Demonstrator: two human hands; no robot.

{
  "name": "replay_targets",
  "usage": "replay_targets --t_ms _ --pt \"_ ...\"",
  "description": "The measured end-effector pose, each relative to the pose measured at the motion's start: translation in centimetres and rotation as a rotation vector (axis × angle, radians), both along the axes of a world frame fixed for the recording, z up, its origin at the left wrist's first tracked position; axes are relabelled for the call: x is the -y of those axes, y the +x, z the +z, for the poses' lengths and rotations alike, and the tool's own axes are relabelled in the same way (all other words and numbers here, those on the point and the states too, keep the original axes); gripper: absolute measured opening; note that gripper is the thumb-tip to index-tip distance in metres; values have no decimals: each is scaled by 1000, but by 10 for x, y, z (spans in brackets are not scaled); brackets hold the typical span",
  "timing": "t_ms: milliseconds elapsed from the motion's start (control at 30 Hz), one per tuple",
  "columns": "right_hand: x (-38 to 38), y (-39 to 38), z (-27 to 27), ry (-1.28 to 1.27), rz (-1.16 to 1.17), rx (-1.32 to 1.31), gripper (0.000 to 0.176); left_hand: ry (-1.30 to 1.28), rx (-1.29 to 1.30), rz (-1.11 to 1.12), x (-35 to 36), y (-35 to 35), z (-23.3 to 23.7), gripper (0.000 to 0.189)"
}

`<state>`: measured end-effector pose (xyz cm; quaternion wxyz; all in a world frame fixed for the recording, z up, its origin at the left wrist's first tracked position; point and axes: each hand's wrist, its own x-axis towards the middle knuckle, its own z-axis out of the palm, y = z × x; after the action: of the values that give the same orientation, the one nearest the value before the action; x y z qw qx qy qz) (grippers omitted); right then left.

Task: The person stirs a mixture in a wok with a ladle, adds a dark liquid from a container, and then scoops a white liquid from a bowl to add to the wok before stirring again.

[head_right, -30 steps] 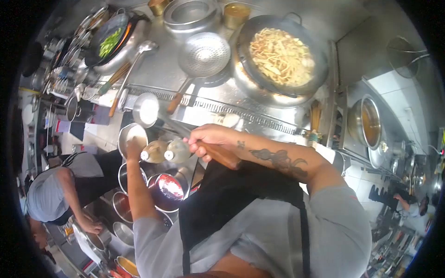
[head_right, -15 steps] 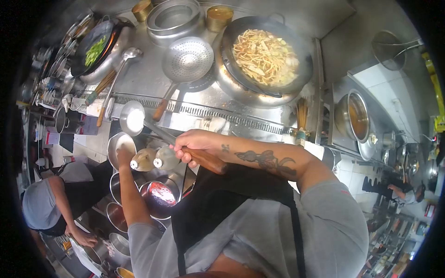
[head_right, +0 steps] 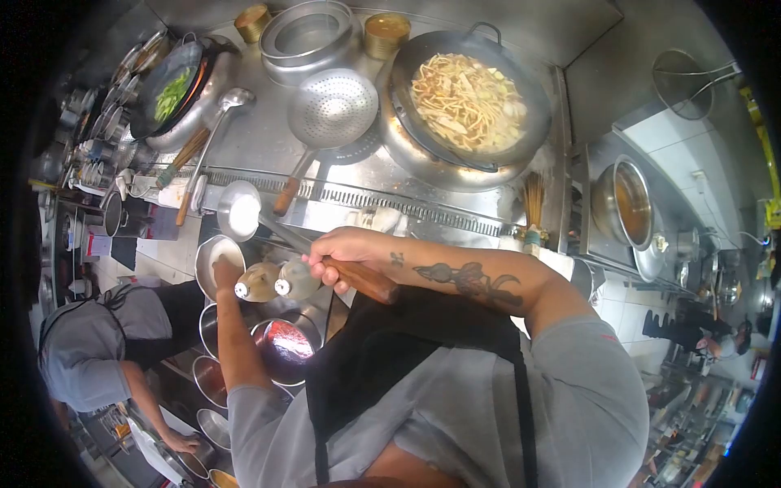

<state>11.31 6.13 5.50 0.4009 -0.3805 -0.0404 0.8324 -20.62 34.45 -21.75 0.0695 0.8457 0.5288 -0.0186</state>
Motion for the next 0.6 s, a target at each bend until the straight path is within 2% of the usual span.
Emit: replay_targets --t_ms 100,200,400,500,600 --pt "-1 0 1 -11 4 -8 22 17 21 16 0 1 1 39" --pt "0 1 3 5 6 3 14 41 50 -1 1 3 4 32" --pt "-1 3 -7 -17 33 -94 17 76 37 -38 3 7 3 28" --pt "-2 2 -1 -32 34 -57 29 104 26 -61 -5 -3 -10 27" --pt "-1 2 3 -31 35 -37 30 83 62 -29 -9 -6 -18 25"
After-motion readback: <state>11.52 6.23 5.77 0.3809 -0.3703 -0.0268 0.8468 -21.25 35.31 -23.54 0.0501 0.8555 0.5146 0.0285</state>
